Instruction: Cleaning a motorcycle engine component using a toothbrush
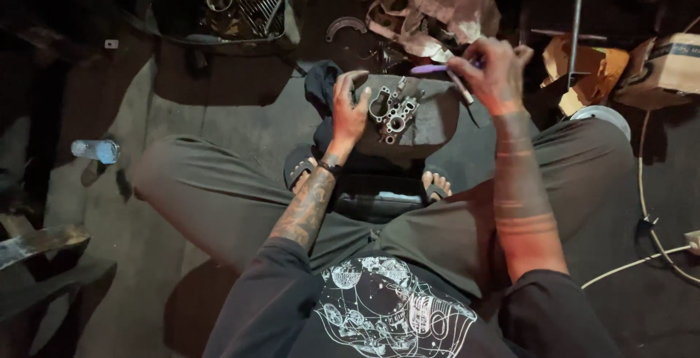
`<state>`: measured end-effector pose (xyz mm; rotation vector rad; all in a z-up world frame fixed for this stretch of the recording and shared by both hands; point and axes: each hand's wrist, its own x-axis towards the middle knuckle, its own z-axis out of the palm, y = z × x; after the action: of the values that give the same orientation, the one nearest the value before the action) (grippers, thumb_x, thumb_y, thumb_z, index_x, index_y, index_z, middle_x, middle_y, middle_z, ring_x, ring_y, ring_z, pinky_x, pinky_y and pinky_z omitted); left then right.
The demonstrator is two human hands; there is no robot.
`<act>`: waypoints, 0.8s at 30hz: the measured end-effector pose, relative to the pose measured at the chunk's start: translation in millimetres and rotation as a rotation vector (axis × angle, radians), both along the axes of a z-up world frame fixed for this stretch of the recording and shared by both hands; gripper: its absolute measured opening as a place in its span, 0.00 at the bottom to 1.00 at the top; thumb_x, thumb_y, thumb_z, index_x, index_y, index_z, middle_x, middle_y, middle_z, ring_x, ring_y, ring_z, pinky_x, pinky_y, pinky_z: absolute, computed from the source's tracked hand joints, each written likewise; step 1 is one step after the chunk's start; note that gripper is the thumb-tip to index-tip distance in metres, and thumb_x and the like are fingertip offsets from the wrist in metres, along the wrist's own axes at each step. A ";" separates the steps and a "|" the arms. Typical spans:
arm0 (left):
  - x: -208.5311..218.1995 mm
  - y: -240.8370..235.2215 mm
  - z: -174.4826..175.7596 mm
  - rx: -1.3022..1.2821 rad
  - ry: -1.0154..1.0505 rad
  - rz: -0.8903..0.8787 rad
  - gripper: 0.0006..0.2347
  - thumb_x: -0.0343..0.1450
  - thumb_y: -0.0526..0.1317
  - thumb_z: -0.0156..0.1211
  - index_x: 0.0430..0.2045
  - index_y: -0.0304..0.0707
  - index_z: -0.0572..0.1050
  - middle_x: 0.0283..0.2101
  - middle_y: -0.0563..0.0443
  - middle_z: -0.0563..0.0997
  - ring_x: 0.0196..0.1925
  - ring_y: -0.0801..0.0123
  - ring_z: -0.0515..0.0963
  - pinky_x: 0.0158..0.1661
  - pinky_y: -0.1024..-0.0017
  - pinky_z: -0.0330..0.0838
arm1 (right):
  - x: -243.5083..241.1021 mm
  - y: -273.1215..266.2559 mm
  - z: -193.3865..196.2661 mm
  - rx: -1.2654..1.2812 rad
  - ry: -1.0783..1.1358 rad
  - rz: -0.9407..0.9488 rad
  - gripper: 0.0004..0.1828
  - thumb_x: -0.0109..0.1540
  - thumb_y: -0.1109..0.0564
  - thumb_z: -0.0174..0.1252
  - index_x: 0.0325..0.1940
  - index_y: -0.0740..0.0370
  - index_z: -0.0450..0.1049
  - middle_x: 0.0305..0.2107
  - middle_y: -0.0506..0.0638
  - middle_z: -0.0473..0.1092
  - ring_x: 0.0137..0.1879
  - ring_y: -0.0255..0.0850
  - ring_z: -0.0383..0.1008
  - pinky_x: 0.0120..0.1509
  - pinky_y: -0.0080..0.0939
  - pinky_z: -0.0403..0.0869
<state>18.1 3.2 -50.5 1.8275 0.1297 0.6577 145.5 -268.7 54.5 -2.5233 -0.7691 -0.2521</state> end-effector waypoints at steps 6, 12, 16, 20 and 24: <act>0.9 2.2 -1.3 0.010 -0.003 -0.019 0.14 0.69 0.34 0.61 0.50 0.44 0.77 0.49 0.46 0.77 0.55 0.52 0.77 0.60 0.59 0.65 | 2.7 2.8 -18.4 -0.046 0.073 -0.004 0.21 0.68 0.30 0.66 0.40 0.47 0.77 0.35 0.50 0.76 0.47 0.52 0.76 0.57 0.53 0.57; 0.3 1.2 -0.7 -0.024 0.015 -0.002 0.14 0.69 0.36 0.62 0.50 0.46 0.77 0.49 0.49 0.78 0.53 0.54 0.78 0.59 0.60 0.67 | -12.4 8.4 2.3 -0.072 0.111 -0.006 0.22 0.66 0.28 0.64 0.40 0.44 0.75 0.36 0.46 0.76 0.49 0.48 0.76 0.60 0.52 0.56; -1.5 1.0 6.6 -0.010 0.007 -0.005 0.14 0.69 0.35 0.63 0.50 0.47 0.78 0.49 0.50 0.78 0.53 0.56 0.79 0.59 0.61 0.67 | -5.0 3.0 2.2 -0.077 0.004 0.011 0.17 0.67 0.34 0.67 0.40 0.46 0.75 0.35 0.48 0.75 0.47 0.50 0.75 0.61 0.55 0.55; -0.8 0.0 6.6 -0.027 0.002 -0.006 0.14 0.69 0.34 0.63 0.49 0.45 0.78 0.48 0.49 0.78 0.52 0.55 0.79 0.58 0.61 0.69 | -12.5 3.6 14.5 -0.053 0.074 0.041 0.18 0.67 0.34 0.67 0.39 0.45 0.75 0.34 0.47 0.75 0.48 0.50 0.75 0.61 0.54 0.55; -1.1 0.1 5.1 -0.031 -0.004 -0.009 0.15 0.69 0.35 0.62 0.50 0.46 0.78 0.49 0.49 0.78 0.53 0.54 0.78 0.58 0.60 0.68 | -9.8 -3.4 18.2 -0.040 0.078 0.079 0.20 0.67 0.32 0.67 0.40 0.47 0.75 0.35 0.47 0.74 0.49 0.49 0.74 0.62 0.54 0.54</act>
<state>17.0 3.3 -45.4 1.7961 0.1282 0.6504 135.7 -272.1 72.6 -2.5175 -0.8477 -0.1119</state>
